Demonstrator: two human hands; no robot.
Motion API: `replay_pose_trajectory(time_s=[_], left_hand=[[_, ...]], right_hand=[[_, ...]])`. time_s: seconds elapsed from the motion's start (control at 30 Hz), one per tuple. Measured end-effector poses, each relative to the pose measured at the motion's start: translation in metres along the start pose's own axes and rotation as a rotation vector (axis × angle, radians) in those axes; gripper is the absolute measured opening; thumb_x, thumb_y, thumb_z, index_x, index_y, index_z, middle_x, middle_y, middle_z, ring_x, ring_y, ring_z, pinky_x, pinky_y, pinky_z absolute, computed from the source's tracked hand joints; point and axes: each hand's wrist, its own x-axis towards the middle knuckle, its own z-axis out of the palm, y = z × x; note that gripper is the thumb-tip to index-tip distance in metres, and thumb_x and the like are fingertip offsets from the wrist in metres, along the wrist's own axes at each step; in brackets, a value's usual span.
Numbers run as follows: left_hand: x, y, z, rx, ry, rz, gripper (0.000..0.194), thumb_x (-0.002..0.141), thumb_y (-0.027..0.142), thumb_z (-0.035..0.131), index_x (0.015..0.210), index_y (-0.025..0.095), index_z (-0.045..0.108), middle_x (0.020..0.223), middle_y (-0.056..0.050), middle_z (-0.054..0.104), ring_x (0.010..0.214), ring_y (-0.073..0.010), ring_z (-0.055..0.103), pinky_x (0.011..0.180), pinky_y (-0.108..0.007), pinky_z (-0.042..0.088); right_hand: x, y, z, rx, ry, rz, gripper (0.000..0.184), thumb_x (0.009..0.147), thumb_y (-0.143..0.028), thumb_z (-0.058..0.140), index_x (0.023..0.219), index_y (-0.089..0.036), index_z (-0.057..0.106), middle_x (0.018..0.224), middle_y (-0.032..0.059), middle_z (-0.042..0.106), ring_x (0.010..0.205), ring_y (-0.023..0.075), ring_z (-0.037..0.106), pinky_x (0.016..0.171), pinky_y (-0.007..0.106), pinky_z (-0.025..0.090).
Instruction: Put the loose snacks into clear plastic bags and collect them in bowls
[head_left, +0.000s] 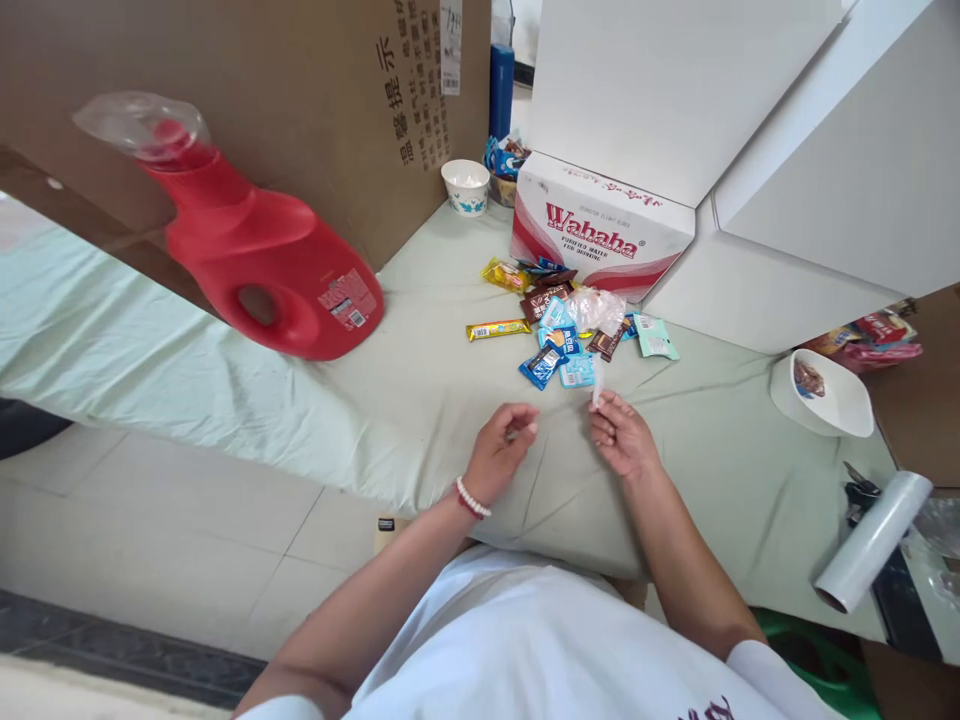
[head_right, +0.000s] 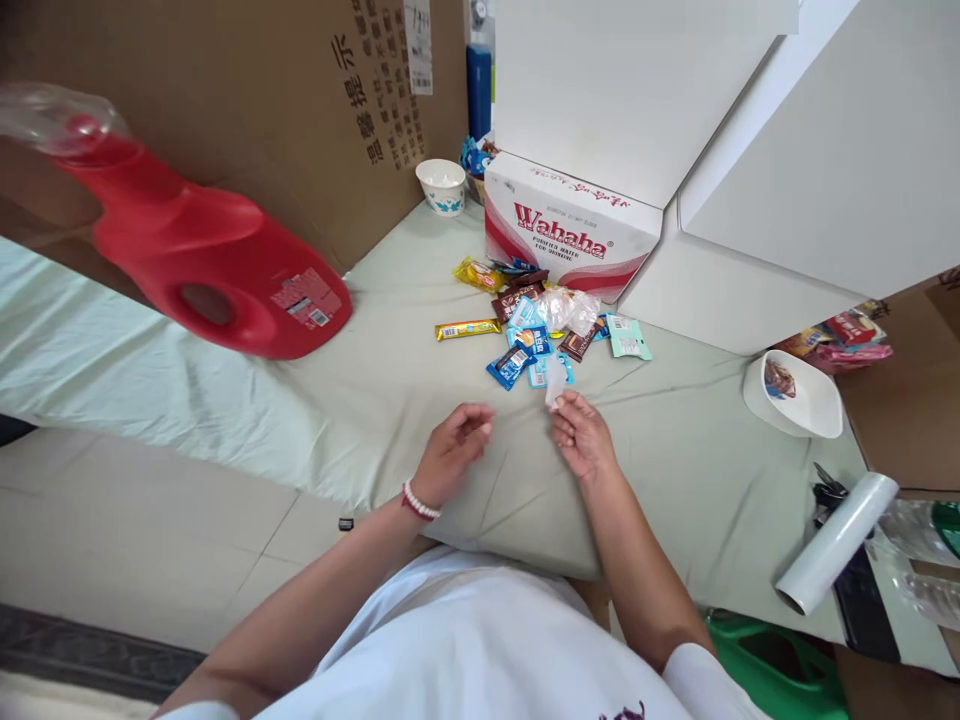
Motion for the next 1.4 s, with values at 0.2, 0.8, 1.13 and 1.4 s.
replay_pose_trajectory(time_s=[0.2, 0.8, 1.13, 1.4], left_hand=[[0.028, -0.014, 0.036, -0.268, -0.061, -0.158, 0.045, 0.064, 0.048, 0.089, 0.089, 0.015, 0.070, 0.075, 0.001, 0.063, 0.060, -0.0084, 0.050, 0.053, -0.020, 0.038], [-0.011, -0.016, 0.026, 0.038, 0.024, 0.033, 0.028, 0.083, 0.046, 0.075, 0.082, 0.018, 0.073, 0.071, 0.001, 0.060, 0.058, -0.0087, 0.051, 0.053, -0.022, 0.040], [-0.008, -0.021, 0.019, -0.214, 0.131, -0.104, 0.037, 0.069, 0.047, 0.086, 0.080, 0.019, 0.066, 0.063, 0.005, 0.055, 0.053, -0.0079, 0.046, 0.048, -0.021, 0.037], [-0.020, -0.019, 0.022, -0.019, 0.019, 0.020, 0.028, 0.075, 0.041, 0.084, 0.074, 0.018, 0.068, 0.073, 0.001, 0.061, 0.065, -0.0095, 0.051, 0.061, -0.023, 0.041]], right_hand=[[-0.035, 0.029, 0.020, -0.137, 0.010, 0.028, 0.033, 0.067, -0.040, 0.090, 0.083, -0.024, 0.067, 0.056, -0.0088, 0.044, 0.044, 0.0051, 0.020, 0.040, 0.020, 0.016], [-0.046, 0.027, 0.004, -0.359, 0.141, -0.200, 0.041, 0.084, -0.062, 0.071, 0.099, -0.024, 0.067, 0.078, 0.0000, 0.065, 0.065, 0.0153, 0.057, 0.057, 0.028, 0.047], [-0.049, 0.025, 0.002, -0.094, 0.106, -0.080, 0.039, 0.065, -0.048, 0.093, 0.078, -0.021, 0.068, 0.082, 0.0013, 0.070, 0.068, 0.0120, 0.058, 0.066, 0.026, 0.052], [-0.065, 0.027, 0.003, -0.186, 0.015, -0.010, 0.045, 0.074, -0.061, 0.084, 0.097, -0.023, 0.072, 0.099, 0.0049, 0.070, 0.084, 0.0169, 0.061, 0.066, 0.027, 0.052]])
